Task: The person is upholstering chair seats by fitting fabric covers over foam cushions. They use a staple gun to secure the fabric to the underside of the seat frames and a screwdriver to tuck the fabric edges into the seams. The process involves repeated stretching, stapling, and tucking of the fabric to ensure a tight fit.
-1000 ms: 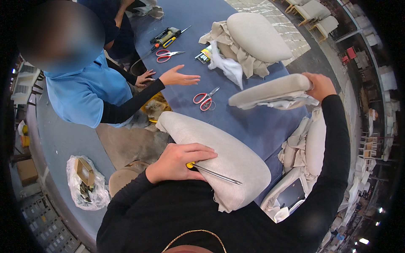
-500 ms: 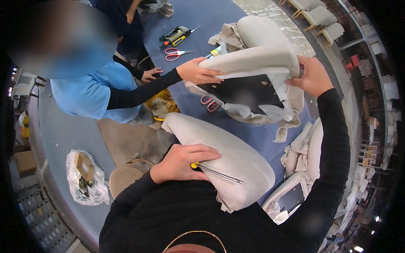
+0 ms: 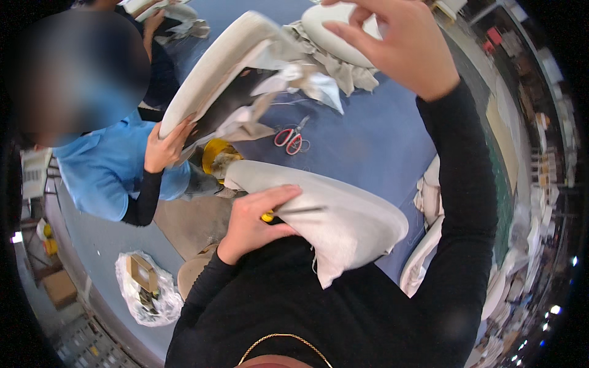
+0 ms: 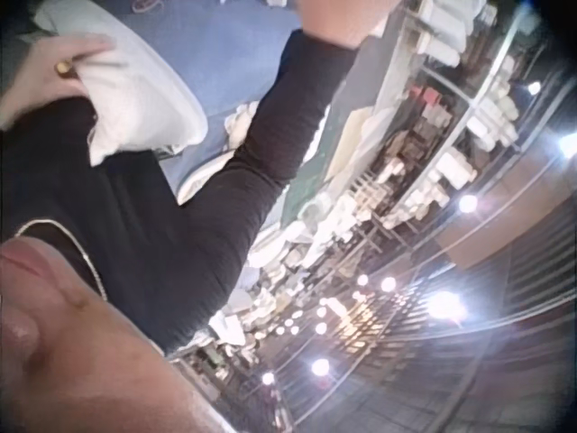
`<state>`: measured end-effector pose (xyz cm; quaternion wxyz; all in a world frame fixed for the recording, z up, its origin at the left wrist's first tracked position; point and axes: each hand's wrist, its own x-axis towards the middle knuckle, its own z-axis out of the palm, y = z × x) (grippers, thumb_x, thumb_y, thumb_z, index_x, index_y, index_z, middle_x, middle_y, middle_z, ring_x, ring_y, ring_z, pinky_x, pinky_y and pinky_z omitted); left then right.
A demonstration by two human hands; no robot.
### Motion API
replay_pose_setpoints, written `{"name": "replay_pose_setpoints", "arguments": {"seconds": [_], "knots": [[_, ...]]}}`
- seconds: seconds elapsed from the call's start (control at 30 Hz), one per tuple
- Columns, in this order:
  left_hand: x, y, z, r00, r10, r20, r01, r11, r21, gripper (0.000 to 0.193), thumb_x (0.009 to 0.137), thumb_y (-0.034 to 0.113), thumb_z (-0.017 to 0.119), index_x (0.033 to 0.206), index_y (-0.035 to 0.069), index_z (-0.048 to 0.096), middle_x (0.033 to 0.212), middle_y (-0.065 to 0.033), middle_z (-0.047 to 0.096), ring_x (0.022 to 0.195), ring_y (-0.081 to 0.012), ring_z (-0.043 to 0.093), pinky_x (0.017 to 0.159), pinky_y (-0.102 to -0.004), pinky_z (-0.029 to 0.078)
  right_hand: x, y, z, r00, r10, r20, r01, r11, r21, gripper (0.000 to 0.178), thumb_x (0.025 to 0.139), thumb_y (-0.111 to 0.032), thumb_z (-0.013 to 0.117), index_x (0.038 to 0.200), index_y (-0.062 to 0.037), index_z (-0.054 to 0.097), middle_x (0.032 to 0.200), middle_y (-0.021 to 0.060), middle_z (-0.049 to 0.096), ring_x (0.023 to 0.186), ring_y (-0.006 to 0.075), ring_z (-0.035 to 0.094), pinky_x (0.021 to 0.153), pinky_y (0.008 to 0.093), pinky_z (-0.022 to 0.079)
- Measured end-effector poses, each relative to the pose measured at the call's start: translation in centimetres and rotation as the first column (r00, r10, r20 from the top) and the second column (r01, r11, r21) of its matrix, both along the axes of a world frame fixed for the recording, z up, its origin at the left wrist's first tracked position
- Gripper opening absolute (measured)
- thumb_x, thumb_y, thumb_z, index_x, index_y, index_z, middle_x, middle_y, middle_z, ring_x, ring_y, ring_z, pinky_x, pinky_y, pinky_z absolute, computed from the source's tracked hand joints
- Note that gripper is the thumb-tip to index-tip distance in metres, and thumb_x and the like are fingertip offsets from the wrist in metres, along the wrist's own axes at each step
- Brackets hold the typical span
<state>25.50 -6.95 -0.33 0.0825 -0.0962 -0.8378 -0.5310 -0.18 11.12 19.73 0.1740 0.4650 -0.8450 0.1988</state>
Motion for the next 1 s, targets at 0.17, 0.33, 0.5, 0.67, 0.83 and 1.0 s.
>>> {"name": "replay_pose_setpoints", "arguments": {"seconds": [0.17,0.33,0.5,0.67,0.83,1.0], "knots": [[-2.8,-0.8,-1.7,0.993,0.113,0.045,-0.115,0.993,0.029,0.076,0.067,0.025,0.098,0.135,0.003,0.072,0.131,-0.0161,0.075,0.121,-0.0264,0.073,0.104,-0.0358,0.054,6.5,10.0,-5.3,0.848,0.028,0.53,-0.025,1.0,-0.013,0.062,0.075,-0.041,0.093,0.126,-0.0105,0.076,0.096,0.007,0.075,0.083,0.0198,0.065,0.08,0.0365,0.052],[-6.9,-1.0,-1.4,0.997,0.042,0.061,-0.047,0.996,0.081,0.064,0.072,0.017,0.094,0.13,0.002,0.075,0.123,-0.0107,0.079,0.113,-0.0169,0.072,0.101,-0.0329,0.053,14.0,12.1,-13.0,0.886,-0.119,0.449,0.174,0.981,-0.084,0.085,0.056,-0.032,0.097,0.134,-0.0114,0.071,0.109,0.0074,0.076,0.096,0.0298,0.064,0.092,0.0425,0.053],[-11.2,1.0,0.8,0.988,-0.142,0.058,0.136,0.986,0.091,0.061,0.072,0.015,0.095,0.129,0.001,0.075,0.125,-0.0096,0.078,0.116,-0.0179,0.07,0.104,-0.0336,0.052,17.3,14.3,-15.6,0.858,-0.353,0.373,0.462,0.847,-0.263,0.082,0.05,-0.014,0.092,0.13,-0.0128,0.073,0.103,0.0075,0.075,0.093,0.0309,0.063,0.086,0.041,0.054],[-18.1,4.3,3.1,0.884,-0.464,-0.058,0.455,0.882,-0.119,0.064,0.074,0.02,0.094,0.132,-0.001,0.074,0.129,-0.0117,0.076,0.111,-0.018,0.072,0.097,-0.0316,0.056,21.9,14.4,-16.3,0.678,-0.591,0.438,0.731,0.603,-0.318,0.082,0.053,-0.021,0.096,0.131,-0.01,0.072,0.106,0.0097,0.075,0.093,0.0307,0.063,0.086,0.0415,0.053],[-19.8,4.9,2.2,0.76,-0.616,0.206,0.577,0.786,0.22,0.061,0.079,0.021,0.091,0.134,0.001,0.073,0.127,-0.0103,0.077,0.101,-0.0166,0.074,0.08,-0.0278,0.059,23.4,14.9,-15.9,0.687,-0.424,0.59,0.681,0.658,-0.321,0.088,0.055,-0.041,0.1,0.129,-0.0032,0.072,0.108,0.0139,0.075,0.095,0.0314,0.069,0.089,0.0406,0.055],[-23.1,5.8,3.2,0.598,-0.801,-0.014,0.797,0.593,0.11,0.046,0.086,0.045,0.086,0.108,0.005,0.083,0.101,-0.01,0.081,0.094,-0.0195,0.076,0.085,-0.0344,0.058,22.3,19.6,-16.2,0.535,-0.22,0.816,0.739,0.59,-0.326,0.092,0.099,-0.076,0.053,0.134,0.0072,0.067,0.105,0.0124,0.072,0.09,0.0151,0.065,0.079,0.0317,0.047]]}}
